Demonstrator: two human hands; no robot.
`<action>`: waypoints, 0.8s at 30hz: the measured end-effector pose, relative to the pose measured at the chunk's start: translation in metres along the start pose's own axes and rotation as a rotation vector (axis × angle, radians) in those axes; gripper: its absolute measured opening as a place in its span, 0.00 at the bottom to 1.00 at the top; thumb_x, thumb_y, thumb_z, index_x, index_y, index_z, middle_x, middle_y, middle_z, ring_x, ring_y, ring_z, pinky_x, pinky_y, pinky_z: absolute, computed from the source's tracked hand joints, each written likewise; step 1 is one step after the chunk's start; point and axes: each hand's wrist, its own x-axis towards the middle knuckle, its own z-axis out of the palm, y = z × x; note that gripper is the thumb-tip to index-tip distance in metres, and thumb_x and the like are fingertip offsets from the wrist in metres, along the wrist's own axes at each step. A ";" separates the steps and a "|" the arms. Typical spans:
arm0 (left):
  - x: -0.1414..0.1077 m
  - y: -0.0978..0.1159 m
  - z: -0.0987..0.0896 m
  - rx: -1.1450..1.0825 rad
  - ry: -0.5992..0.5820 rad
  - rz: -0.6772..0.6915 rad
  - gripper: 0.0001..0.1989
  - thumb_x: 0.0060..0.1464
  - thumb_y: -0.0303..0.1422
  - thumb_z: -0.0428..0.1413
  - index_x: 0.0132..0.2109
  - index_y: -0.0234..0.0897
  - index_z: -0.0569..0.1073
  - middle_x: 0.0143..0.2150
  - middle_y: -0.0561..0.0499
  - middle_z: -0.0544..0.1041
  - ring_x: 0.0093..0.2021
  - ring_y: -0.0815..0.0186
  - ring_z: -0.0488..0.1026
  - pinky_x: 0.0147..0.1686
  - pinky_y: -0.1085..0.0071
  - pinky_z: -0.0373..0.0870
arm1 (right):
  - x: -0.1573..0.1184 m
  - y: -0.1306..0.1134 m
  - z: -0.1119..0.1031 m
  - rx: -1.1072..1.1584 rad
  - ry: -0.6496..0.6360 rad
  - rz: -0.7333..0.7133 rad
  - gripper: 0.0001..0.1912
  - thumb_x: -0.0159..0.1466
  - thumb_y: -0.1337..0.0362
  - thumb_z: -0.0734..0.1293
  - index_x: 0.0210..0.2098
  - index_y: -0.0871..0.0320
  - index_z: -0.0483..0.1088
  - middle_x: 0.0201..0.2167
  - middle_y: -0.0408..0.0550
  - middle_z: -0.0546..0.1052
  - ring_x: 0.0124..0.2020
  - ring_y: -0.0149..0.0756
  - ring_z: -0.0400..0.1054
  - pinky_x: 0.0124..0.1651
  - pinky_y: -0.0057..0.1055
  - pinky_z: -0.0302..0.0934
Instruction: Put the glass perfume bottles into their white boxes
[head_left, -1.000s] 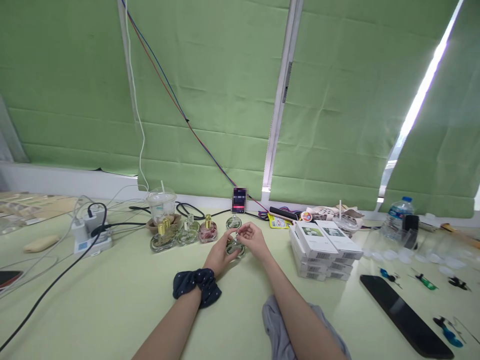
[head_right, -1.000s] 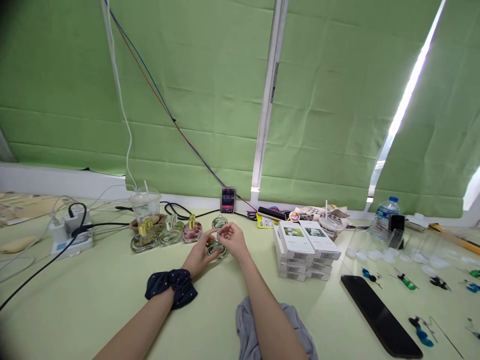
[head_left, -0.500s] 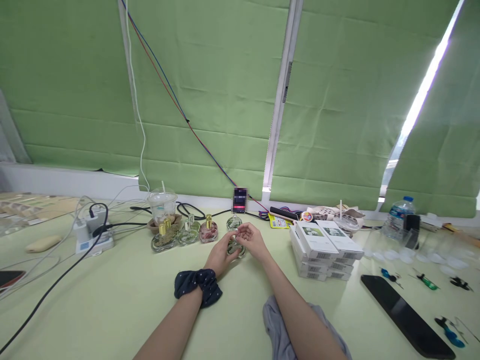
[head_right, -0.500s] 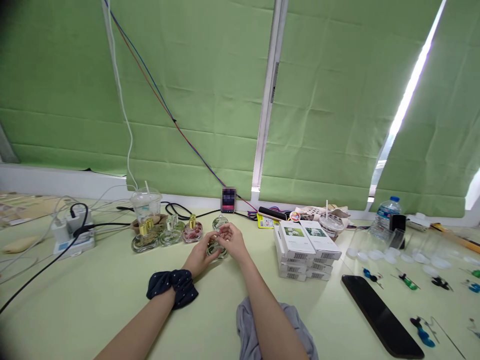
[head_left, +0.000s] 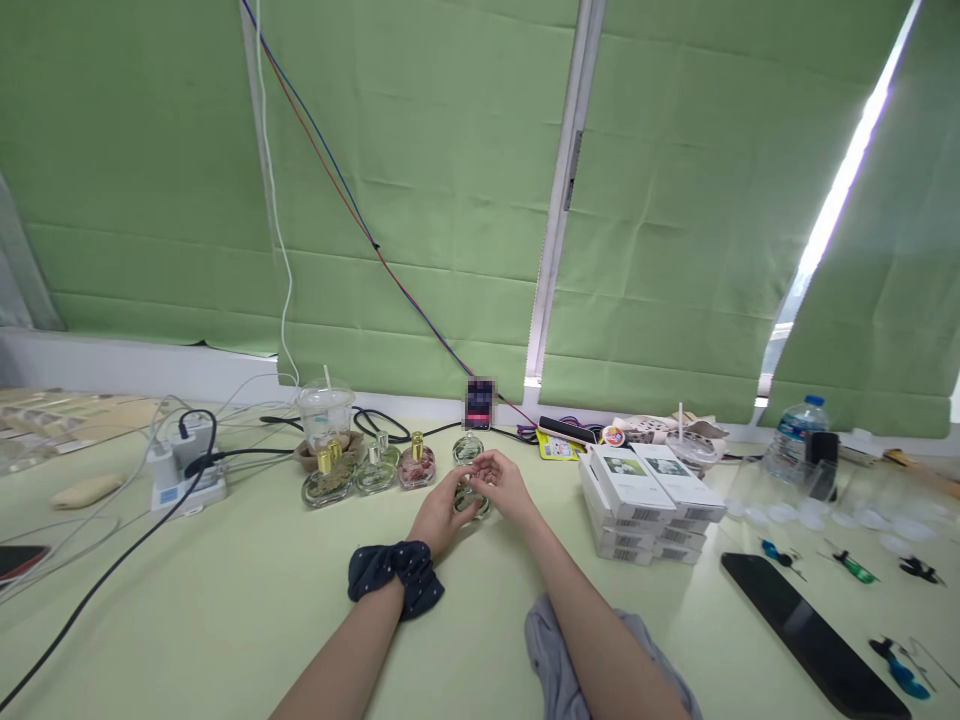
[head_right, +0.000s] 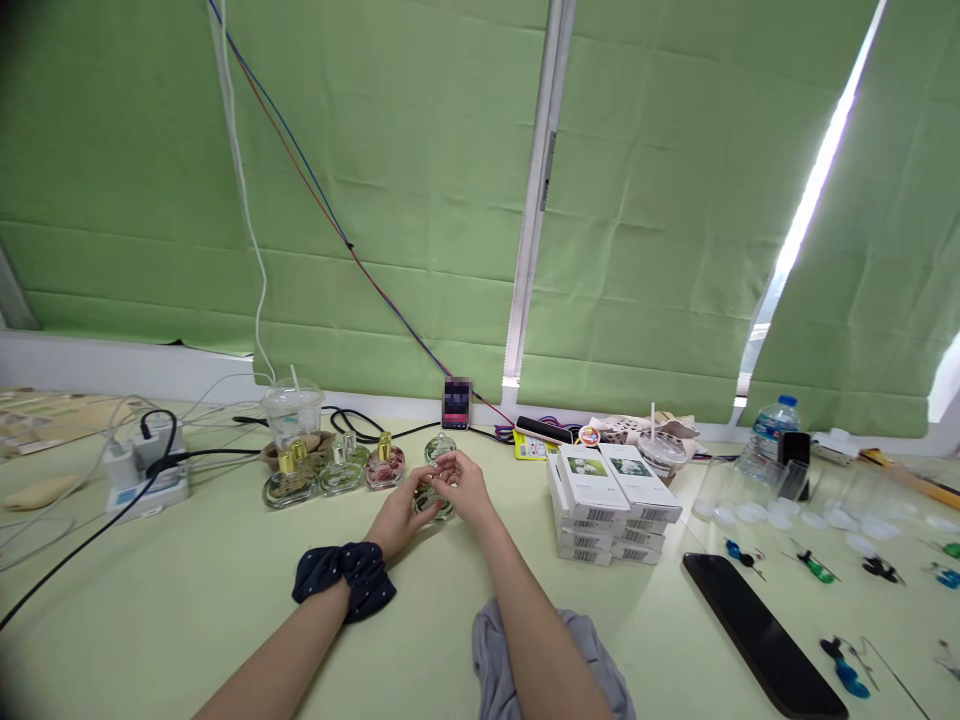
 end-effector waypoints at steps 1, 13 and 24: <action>0.000 0.001 0.000 -0.004 -0.002 -0.004 0.21 0.52 0.29 0.55 0.53 0.41 0.62 0.49 0.48 0.73 0.49 0.62 0.71 0.50 0.63 0.66 | 0.000 0.000 0.000 -0.003 -0.002 -0.002 0.17 0.48 0.61 0.71 0.35 0.57 0.65 0.29 0.43 0.71 0.29 0.30 0.64 0.32 0.27 0.59; 0.000 0.004 -0.001 -0.021 0.030 -0.010 0.19 0.51 0.29 0.55 0.50 0.41 0.63 0.46 0.49 0.74 0.45 0.62 0.73 0.47 0.63 0.68 | 0.001 -0.003 0.000 -0.059 -0.005 -0.038 0.15 0.49 0.60 0.71 0.34 0.57 0.66 0.26 0.41 0.69 0.27 0.30 0.62 0.31 0.27 0.58; 0.001 0.004 0.000 -0.015 0.031 -0.012 0.18 0.51 0.30 0.55 0.50 0.41 0.64 0.46 0.49 0.74 0.46 0.62 0.72 0.47 0.64 0.68 | 0.001 0.004 -0.002 -0.009 -0.018 -0.019 0.15 0.49 0.61 0.71 0.34 0.58 0.67 0.28 0.42 0.71 0.29 0.31 0.65 0.33 0.28 0.60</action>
